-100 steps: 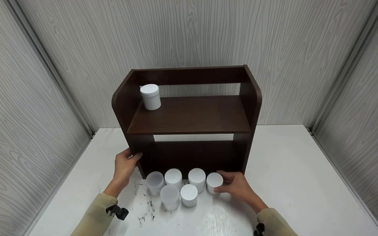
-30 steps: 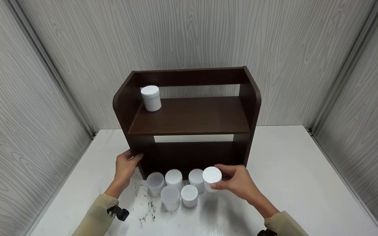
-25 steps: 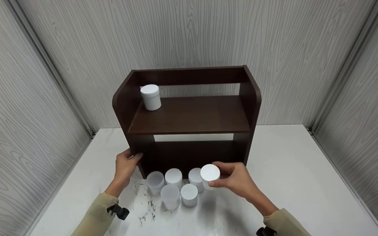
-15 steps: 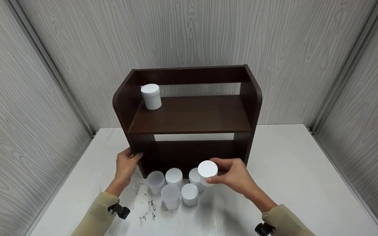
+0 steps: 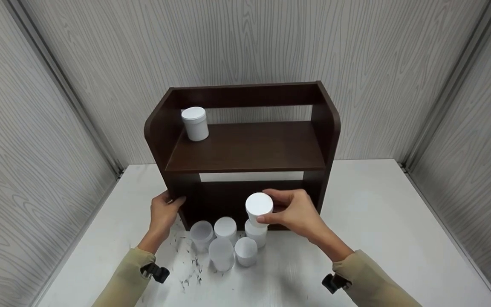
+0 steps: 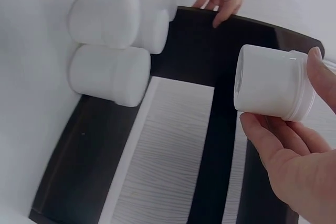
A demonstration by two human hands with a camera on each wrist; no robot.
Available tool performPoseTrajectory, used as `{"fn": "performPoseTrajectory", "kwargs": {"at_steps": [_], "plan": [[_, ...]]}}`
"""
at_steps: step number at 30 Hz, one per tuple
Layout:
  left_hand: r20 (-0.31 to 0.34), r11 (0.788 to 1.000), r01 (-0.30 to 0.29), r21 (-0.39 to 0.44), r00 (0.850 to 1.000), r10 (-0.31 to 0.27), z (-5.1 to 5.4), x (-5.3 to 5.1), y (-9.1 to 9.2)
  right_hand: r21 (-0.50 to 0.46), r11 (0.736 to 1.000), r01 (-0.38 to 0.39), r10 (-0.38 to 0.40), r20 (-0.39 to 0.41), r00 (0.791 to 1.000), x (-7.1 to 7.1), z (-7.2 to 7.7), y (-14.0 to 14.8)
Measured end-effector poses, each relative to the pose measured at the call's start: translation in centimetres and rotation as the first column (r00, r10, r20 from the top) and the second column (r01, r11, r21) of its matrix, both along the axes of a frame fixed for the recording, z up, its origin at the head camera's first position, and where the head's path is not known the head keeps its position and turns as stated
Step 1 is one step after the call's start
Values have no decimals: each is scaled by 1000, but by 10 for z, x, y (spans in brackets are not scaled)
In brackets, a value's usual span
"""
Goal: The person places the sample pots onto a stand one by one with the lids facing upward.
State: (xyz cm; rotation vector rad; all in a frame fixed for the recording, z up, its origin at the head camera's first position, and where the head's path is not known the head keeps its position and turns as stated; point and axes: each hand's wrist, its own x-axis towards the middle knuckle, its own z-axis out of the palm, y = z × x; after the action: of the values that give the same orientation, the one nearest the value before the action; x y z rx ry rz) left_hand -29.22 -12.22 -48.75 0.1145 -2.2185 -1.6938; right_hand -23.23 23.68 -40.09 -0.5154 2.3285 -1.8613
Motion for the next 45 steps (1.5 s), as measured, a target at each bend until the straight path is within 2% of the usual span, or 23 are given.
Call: {"fn": "performPoseTrajectory", "kwargs": {"at_steps": [9, 17, 32, 40, 45], "plan": [[5, 1000, 18, 9, 1000, -18, -2, 0, 1, 43, 999, 20, -19, -38, 999, -6, 27, -10], [15, 1000, -11, -9, 1000, 11, -1, 0, 0, 25, 1000, 2, 0, -74, 997, -13, 48, -23], [9, 1000, -13, -9, 1000, 13, -2, -1, -1, -2, 1000, 3, -3, -82, 997, -32, 61, -50], [23, 1000, 19, 19, 1000, -20, -2, 1, -2, -52, 998, -40, 35, -96, 995, -42, 73, -65], [14, 1000, 18, 16, 1000, -19, -2, 1, -2, -95, 994, -59, 51, -90, 995, -49, 82, -75]]}}
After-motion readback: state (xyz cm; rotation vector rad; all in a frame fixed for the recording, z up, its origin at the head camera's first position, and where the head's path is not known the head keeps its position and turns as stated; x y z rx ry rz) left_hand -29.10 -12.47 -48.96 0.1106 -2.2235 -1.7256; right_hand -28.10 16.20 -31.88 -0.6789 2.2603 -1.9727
